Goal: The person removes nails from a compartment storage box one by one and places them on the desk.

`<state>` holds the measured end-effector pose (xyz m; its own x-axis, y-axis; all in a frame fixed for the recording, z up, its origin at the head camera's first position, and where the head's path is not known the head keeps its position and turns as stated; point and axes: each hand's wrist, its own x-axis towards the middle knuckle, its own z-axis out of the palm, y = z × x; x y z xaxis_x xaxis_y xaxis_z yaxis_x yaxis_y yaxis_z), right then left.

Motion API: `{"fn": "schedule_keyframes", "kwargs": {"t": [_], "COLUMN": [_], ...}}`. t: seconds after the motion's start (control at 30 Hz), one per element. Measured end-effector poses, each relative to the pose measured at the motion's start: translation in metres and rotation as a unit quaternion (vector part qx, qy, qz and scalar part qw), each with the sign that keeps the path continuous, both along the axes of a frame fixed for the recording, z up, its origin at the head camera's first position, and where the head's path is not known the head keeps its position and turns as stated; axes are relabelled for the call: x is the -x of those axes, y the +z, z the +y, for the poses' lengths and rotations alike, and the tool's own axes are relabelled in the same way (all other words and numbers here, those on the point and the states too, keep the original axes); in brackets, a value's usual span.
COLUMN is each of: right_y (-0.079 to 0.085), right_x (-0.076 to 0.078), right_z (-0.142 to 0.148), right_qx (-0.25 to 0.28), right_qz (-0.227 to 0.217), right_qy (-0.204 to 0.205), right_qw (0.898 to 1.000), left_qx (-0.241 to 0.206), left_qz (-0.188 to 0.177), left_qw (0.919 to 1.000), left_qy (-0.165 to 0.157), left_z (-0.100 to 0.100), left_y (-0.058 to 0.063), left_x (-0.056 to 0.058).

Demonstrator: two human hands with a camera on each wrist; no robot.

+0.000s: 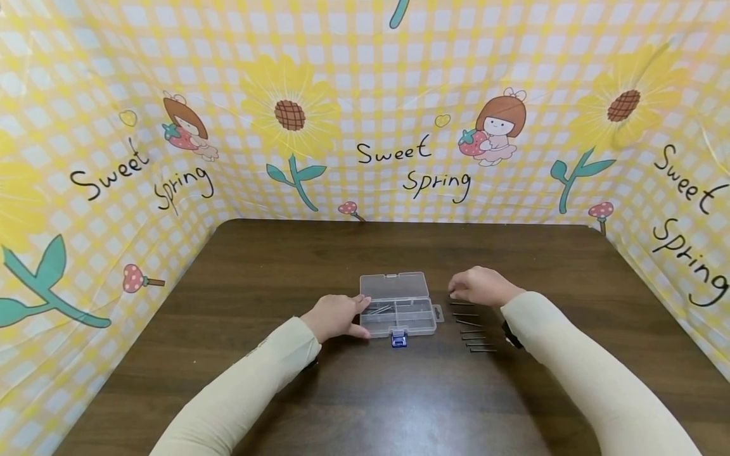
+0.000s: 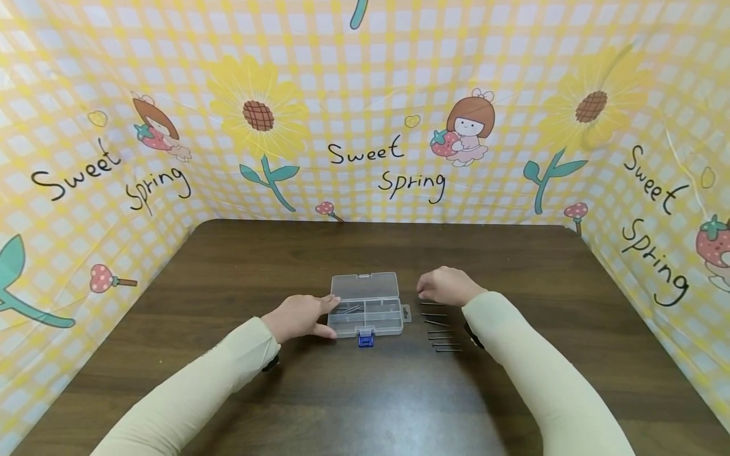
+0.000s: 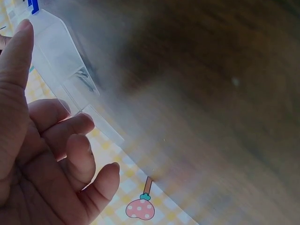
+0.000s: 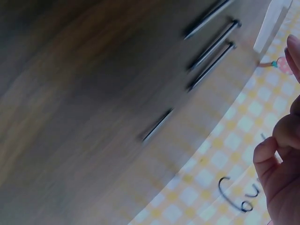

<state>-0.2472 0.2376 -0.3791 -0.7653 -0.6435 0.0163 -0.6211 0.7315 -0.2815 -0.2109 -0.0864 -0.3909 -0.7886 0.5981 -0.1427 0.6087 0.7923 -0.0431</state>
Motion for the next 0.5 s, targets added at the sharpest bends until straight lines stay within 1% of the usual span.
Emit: {"fn": "schedule_keyframes", "kwargs": {"t": [0.17,0.27,0.5], "right_y": [-0.001,-0.001,0.001], "right_x": [0.001,0.001,0.003], "right_z": [-0.016,-0.026,-0.046], "right_qx": [0.007,0.010,0.001], "right_qz": [0.009,0.005,0.012], "right_qy": [0.025,0.036,0.056], "right_qw": [1.000,0.999,0.998], "left_qx": [0.000,0.000,0.004], "left_qz": [-0.007,-0.010,-0.009], "left_qw": [1.0000,1.0000,0.9999], "left_qy": [-0.003,-0.001,0.000], "left_z": [0.000,0.000,0.000], "left_y": [-0.001,0.000,0.001], "left_x": [0.001,0.001,0.001]}}
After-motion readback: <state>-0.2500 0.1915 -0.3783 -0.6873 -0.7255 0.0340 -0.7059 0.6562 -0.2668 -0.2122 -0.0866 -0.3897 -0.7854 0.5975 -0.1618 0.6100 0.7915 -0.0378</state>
